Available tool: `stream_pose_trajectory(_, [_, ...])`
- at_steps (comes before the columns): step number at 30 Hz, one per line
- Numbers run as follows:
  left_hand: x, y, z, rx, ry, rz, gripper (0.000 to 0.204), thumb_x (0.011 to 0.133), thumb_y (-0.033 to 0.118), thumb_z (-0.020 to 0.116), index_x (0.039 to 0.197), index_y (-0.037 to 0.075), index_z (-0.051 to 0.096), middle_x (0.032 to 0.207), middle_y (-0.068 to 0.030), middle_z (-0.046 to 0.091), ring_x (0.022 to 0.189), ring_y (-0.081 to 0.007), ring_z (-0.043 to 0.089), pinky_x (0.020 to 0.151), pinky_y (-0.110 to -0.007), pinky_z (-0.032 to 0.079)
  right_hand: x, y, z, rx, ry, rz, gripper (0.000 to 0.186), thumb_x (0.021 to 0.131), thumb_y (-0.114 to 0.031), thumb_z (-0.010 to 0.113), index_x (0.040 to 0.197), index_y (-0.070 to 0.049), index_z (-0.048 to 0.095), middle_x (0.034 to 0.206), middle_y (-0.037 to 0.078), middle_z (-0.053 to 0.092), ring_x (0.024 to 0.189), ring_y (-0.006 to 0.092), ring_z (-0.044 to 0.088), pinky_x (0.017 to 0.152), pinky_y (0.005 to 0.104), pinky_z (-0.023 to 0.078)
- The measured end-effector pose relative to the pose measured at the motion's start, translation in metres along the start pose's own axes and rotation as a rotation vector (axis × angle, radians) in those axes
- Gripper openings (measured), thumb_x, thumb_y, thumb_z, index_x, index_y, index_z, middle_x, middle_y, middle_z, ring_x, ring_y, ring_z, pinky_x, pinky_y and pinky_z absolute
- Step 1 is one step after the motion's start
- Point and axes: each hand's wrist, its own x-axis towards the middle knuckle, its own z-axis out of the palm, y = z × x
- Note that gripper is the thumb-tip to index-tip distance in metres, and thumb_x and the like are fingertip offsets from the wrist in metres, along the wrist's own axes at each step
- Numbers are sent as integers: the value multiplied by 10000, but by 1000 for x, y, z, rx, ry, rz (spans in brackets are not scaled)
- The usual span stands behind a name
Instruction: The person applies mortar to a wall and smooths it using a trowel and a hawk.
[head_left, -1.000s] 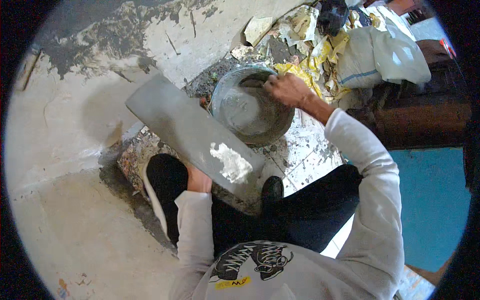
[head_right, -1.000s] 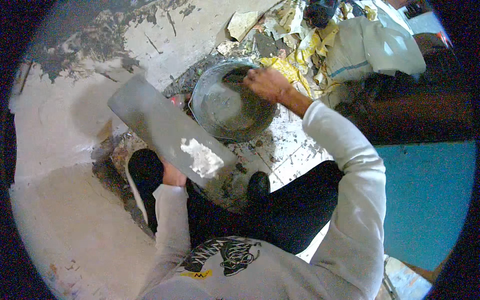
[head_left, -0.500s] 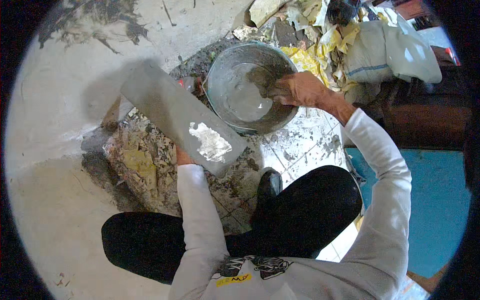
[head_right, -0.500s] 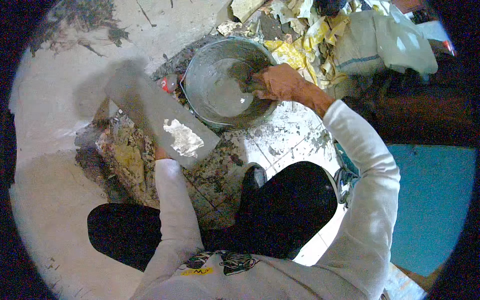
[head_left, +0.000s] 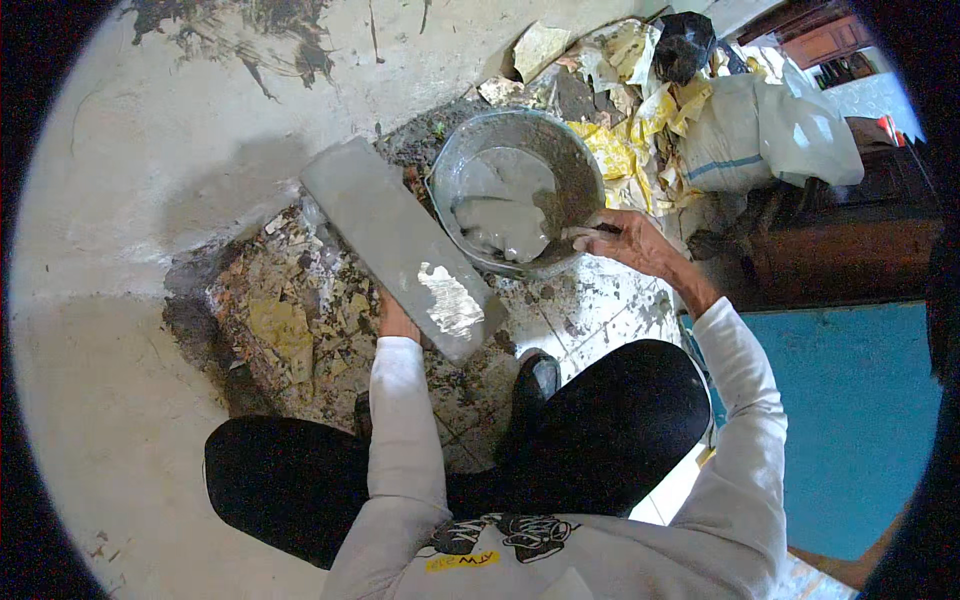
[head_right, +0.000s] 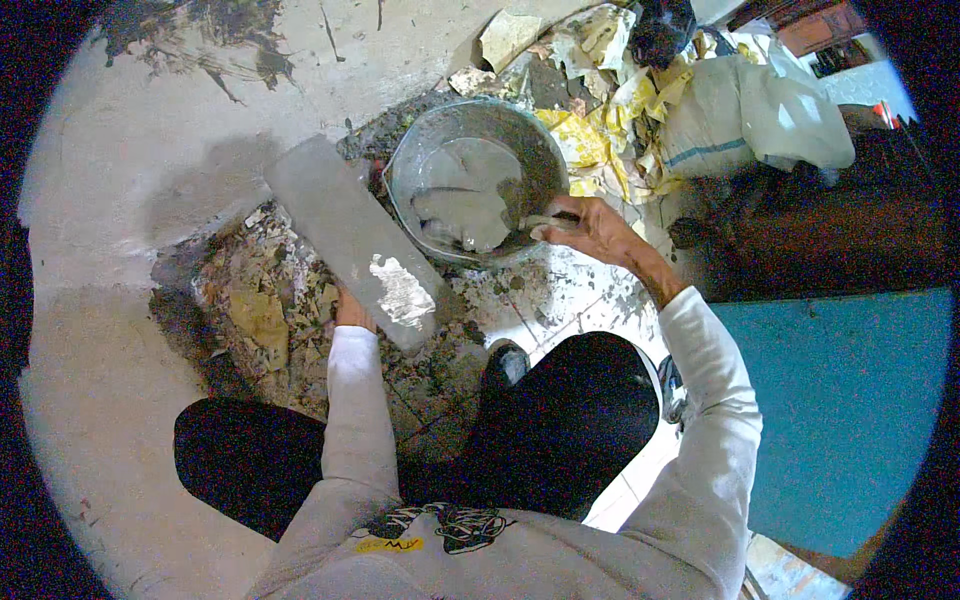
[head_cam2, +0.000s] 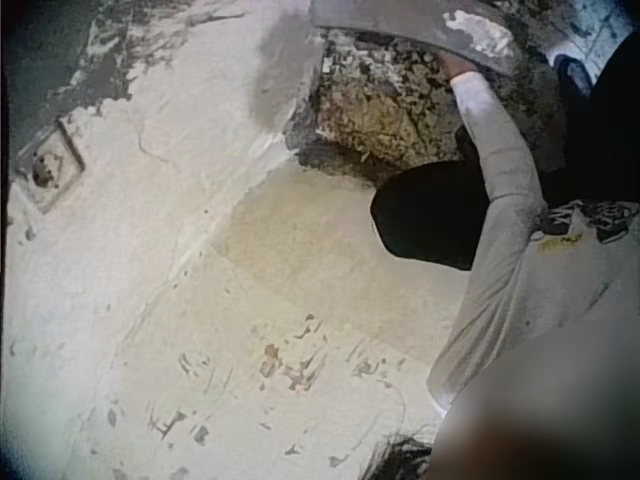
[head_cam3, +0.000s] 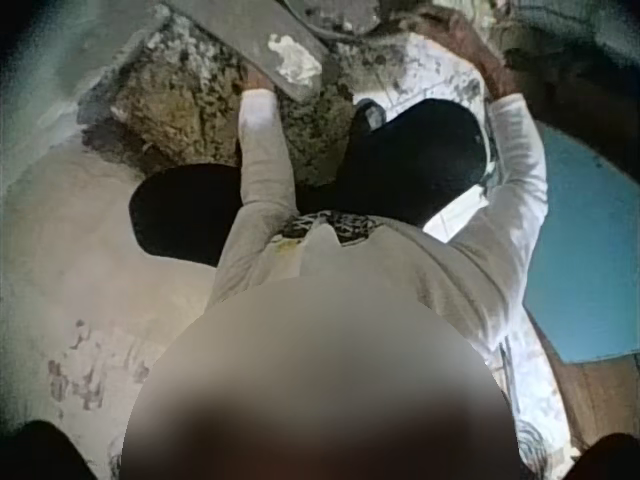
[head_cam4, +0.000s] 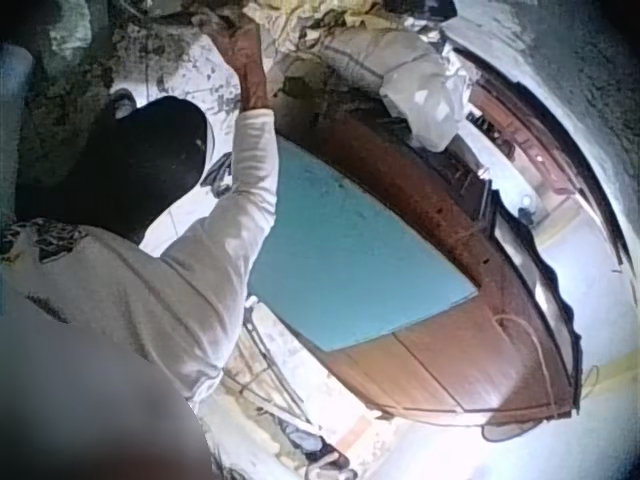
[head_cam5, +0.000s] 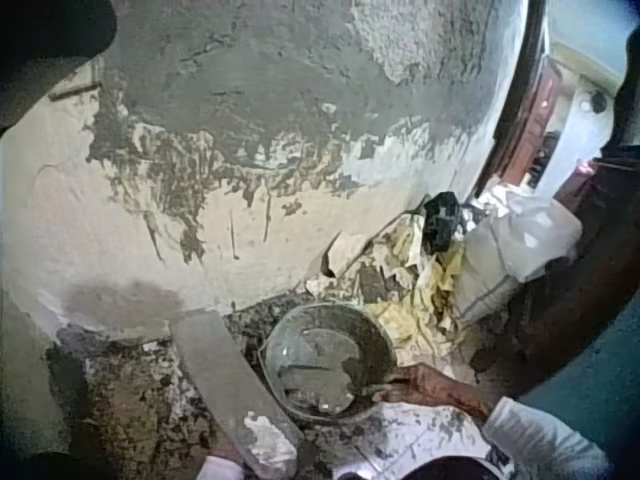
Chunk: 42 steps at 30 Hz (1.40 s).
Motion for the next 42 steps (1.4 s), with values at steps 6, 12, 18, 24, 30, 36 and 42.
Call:
stream_pose_trajectory(6, [1,-1,14,5,-14,4,453,1110,324,443,1487,74,459,1380,-105,594,1234,-257,598,1036,-415,527,-16,-17,2,-123,102,-85,439,920,-383,792,1172,-30,727,984,66,756,820,117,647,712,340,517])
stream_pose_trajectory(12, [-2,4,13,31,-17,14,452,1108,322,448,1487,75,458,1379,-105,593,1234,-256,598,1036,-413,527,-24,-45,13,-1054,348,-233,343,985,-350,634,1199,-86,687,1036,131,705,847,343,715,771,450,580])
stream_pose_trajectory(18, [-1,-1,17,29,-28,-6,452,1107,321,452,1487,76,458,1379,-105,593,1233,-255,598,1036,-412,527,40,-29,7,-1394,513,-398,239,920,-187,611,1141,-102,643,1006,112,678,859,298,710,717,433,571])
stream_pose_trajectory(24, [10,3,12,26,-7,-17,452,1106,319,457,1487,77,458,1378,-105,592,1233,-253,597,1035,-411,527,83,-27,-16,-1240,187,-379,362,929,-340,640,1239,-155,651,1101,120,696,867,368,726,749,498,597])
stream_pose_trajectory(30, [2,4,6,5,0,-20,452,1105,318,462,1487,77,458,1378,-105,591,1233,-252,597,1035,-409,527,86,-21,-13,-1146,33,-314,490,912,-492,681,1166,-74,658,1101,134,698,936,403,698,818,505,578])
stream_pose_trajectory(36, [-12,-2,8,-25,7,-25,452,1103,316,466,1487,78,457,1377,-105,591,1232,-251,596,1035,-408,526,80,-18,-16,-1038,-7,-268,562,898,-542,687,1194,-63,680,1125,175,707,992,413,688,878,502,549])
stream_pose_trajectory(42, [-5,-2,16,-36,8,-22,452,1102,315,471,1487,79,457,1377,-105,590,1232,-249,596,1035,-407,526,59,-27,-20,-850,-9,-167,533,877,-519,746,1156,-66,709,996,197,718,943,396,690,828,465,538])
